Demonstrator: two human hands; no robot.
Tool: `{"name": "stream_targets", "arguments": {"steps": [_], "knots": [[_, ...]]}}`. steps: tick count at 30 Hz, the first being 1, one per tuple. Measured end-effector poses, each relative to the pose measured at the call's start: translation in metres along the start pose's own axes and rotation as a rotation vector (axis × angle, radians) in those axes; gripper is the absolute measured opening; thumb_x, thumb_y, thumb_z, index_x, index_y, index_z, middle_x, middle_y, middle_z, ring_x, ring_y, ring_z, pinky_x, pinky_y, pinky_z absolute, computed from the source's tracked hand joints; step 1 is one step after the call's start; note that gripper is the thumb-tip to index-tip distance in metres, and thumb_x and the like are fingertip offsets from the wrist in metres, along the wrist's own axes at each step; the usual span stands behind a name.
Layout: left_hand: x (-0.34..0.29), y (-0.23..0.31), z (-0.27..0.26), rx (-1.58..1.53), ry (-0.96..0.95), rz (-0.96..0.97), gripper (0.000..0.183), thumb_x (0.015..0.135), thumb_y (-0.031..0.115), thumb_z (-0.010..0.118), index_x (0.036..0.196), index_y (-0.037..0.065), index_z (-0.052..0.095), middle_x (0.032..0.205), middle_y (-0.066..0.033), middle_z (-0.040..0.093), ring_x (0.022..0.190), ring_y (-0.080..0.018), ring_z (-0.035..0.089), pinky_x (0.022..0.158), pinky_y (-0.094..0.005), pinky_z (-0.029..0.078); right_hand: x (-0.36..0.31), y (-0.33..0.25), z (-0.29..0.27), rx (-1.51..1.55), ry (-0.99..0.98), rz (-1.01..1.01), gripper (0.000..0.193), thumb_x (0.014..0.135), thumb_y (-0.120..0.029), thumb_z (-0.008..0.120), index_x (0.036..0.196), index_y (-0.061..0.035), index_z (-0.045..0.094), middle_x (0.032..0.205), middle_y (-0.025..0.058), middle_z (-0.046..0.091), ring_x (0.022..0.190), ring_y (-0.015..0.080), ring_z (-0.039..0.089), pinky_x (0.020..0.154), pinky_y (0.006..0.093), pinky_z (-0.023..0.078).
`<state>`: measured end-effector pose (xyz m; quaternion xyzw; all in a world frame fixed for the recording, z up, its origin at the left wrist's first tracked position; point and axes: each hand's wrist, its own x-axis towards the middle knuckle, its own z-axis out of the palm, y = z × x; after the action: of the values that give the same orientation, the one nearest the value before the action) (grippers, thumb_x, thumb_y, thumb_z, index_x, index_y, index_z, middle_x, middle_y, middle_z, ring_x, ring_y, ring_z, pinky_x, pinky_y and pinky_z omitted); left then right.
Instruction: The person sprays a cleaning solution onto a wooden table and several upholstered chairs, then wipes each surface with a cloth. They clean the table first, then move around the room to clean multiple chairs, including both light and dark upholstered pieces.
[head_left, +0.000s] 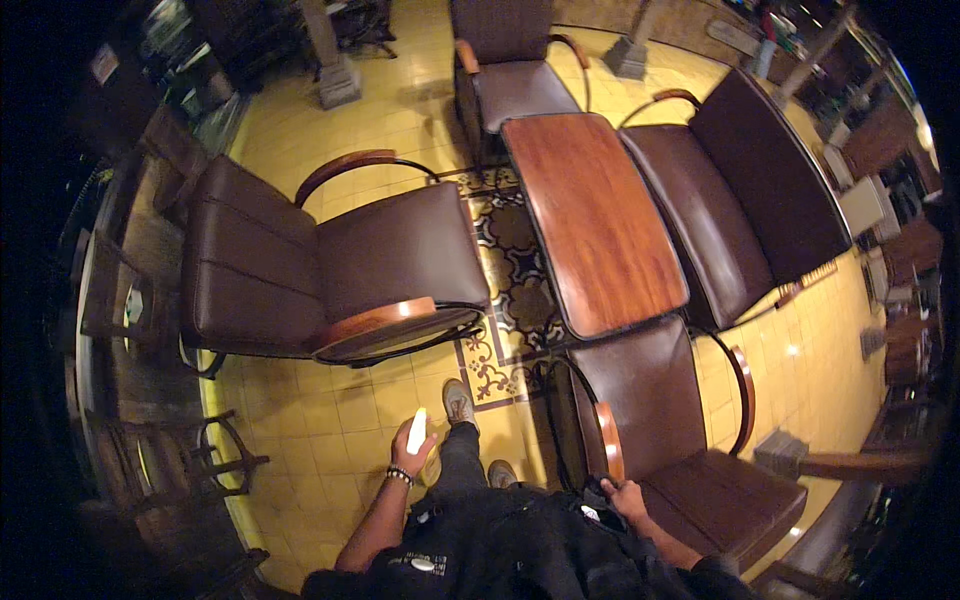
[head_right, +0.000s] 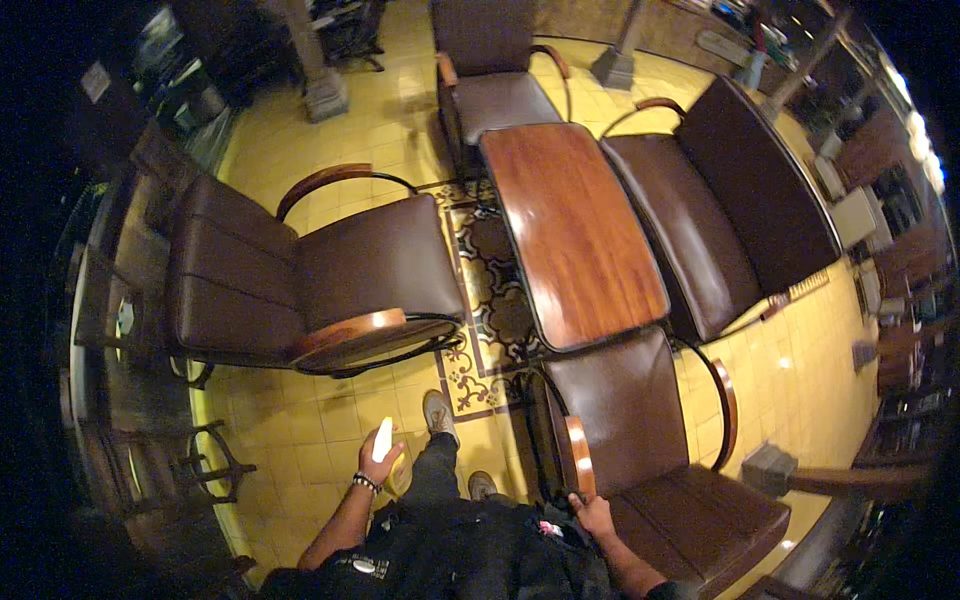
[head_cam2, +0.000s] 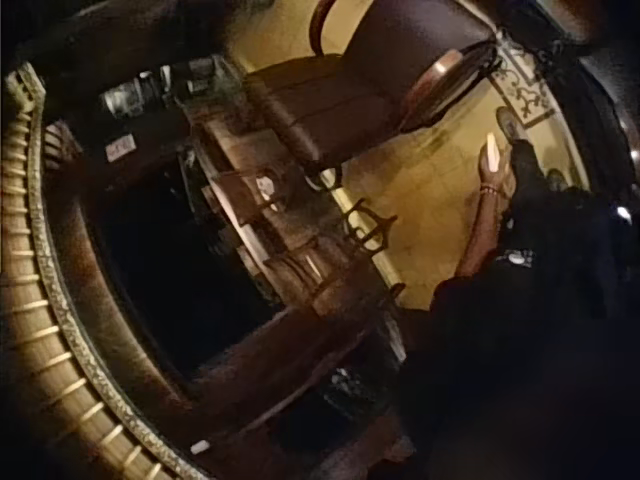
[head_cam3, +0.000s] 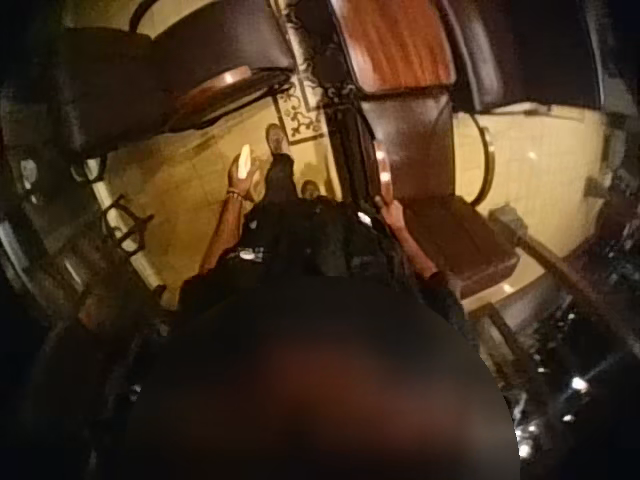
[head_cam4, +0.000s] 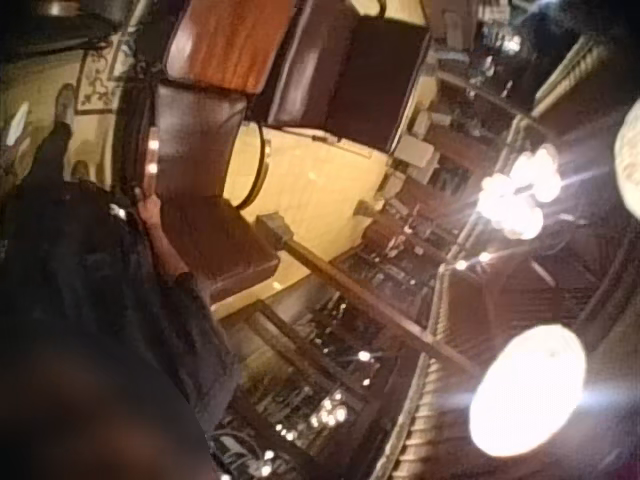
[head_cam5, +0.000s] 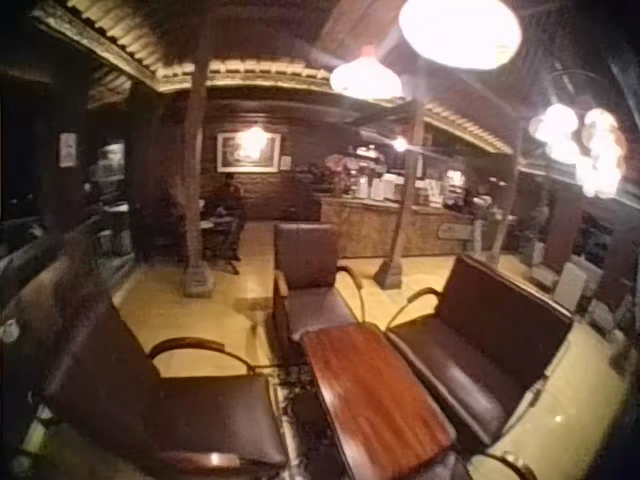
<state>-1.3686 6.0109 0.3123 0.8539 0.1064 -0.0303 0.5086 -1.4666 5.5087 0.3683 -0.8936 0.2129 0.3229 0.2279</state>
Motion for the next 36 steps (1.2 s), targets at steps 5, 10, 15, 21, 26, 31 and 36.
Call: {"name": "stream_targets", "arguments": {"steps": [5, 10, 15, 21, 26, 31, 36], "knots": [[0.109, 0.006, -0.028, -0.219, 0.117, -0.091, 0.048, 0.083, 0.011, 0.077, 0.129, 0.006, 0.066, 0.122, -0.0115, 0.071, 0.113, -0.0265, 0.068, 0.099, -0.0383, 0.052, 0.082, -0.119, -0.037, 0.408, 0.021, -0.014, 0.057, 0.088, -0.05, 0.078, 0.104, 0.0042, 0.073, 0.088, 0.0181, 0.076, 0.08, 0.0259, 0.071, 0.078, 0.0414, 0.054], [0.185, 0.002, -0.08, -0.183, 0.394, -0.246, 0.039, 0.081, 0.016, 0.083, 0.117, 0.008, 0.069, 0.108, -0.0057, 0.075, 0.103, -0.0198, 0.07, 0.092, -0.0355, 0.054, 0.154, -0.253, -0.076, 0.431, 0.013, -0.241, 0.047, 0.089, -0.041, 0.079, 0.109, 0.0007, 0.073, 0.091, 0.014, 0.077, 0.081, 0.0207, 0.071, 0.078, 0.0389, 0.055], [0.241, 0.003, -0.121, -0.133, 0.348, -0.589, 0.028, 0.081, 0.014, 0.085, 0.106, 0.01, 0.072, 0.097, -0.0005, 0.073, 0.087, -0.0139, 0.067, 0.081, -0.033, 0.056, 0.228, -0.338, -0.093, 0.392, -0.003, -0.431, 0.039, 0.092, -0.036, 0.077, 0.108, 0.0, 0.073, 0.084, 0.0108, 0.075, 0.074, 0.0168, 0.067, 0.071, 0.0383, 0.053], [0.269, 0.003, -0.133, -0.263, 0.525, -0.52, 0.043, 0.079, 0.012, 0.087, 0.117, 0.004, 0.069, 0.108, -0.0051, 0.076, 0.1, -0.017, 0.071, 0.095, -0.0333, 0.056, 0.331, -0.404, -0.094, 0.339, -0.196, -0.479, 0.035, 0.098, -0.029, 0.073, 0.117, -0.0005, 0.071, 0.1, 0.0043, 0.075, 0.09, 0.0149, 0.067, 0.084, 0.0318, 0.053], [0.277, 0.01, -0.142, -0.408, 0.444, -0.554, 0.051, 0.077, 0.012, 0.088, 0.125, 0.006, 0.068, 0.111, -0.0055, 0.076, 0.102, -0.0172, 0.071, 0.094, -0.0335, 0.056, 0.376, -0.449, -0.102, 0.254, -0.194, -0.53, 0.034, 0.096, -0.03, 0.075, 0.114, -0.0009, 0.072, 0.095, 0.0041, 0.075, 0.086, 0.0142, 0.067, 0.08, 0.0322, 0.053], [0.271, 0.022, -0.152, -0.201, 0.324, -0.513, 0.047, 0.078, 0.018, 0.087, 0.121, 0.009, 0.07, 0.11, -0.0029, 0.074, 0.097, -0.0145, 0.068, 0.089, -0.0308, 0.055, 0.385, -0.483, -0.093, 0.171, -0.191, -0.541, 0.035, 0.096, -0.029, 0.075, 0.114, 0.0, 0.072, 0.093, 0.0057, 0.075, 0.085, 0.0159, 0.068, 0.079, 0.033, 0.053], [0.282, 0.009, -0.157, -0.233, 0.119, -0.596, 0.046, 0.078, 0.022, 0.088, 0.118, 0.009, 0.07, 0.105, -0.0041, 0.075, 0.093, -0.0161, 0.069, 0.086, -0.0335, 0.055, 0.373, -0.506, -0.08, 0.212, -0.22, -0.568, 0.036, 0.094, -0.031, 0.075, 0.114, -0.0011, 0.072, 0.095, 0.0102, 0.076, 0.088, 0.0186, 0.071, 0.081, 0.0359, 0.054]]}}
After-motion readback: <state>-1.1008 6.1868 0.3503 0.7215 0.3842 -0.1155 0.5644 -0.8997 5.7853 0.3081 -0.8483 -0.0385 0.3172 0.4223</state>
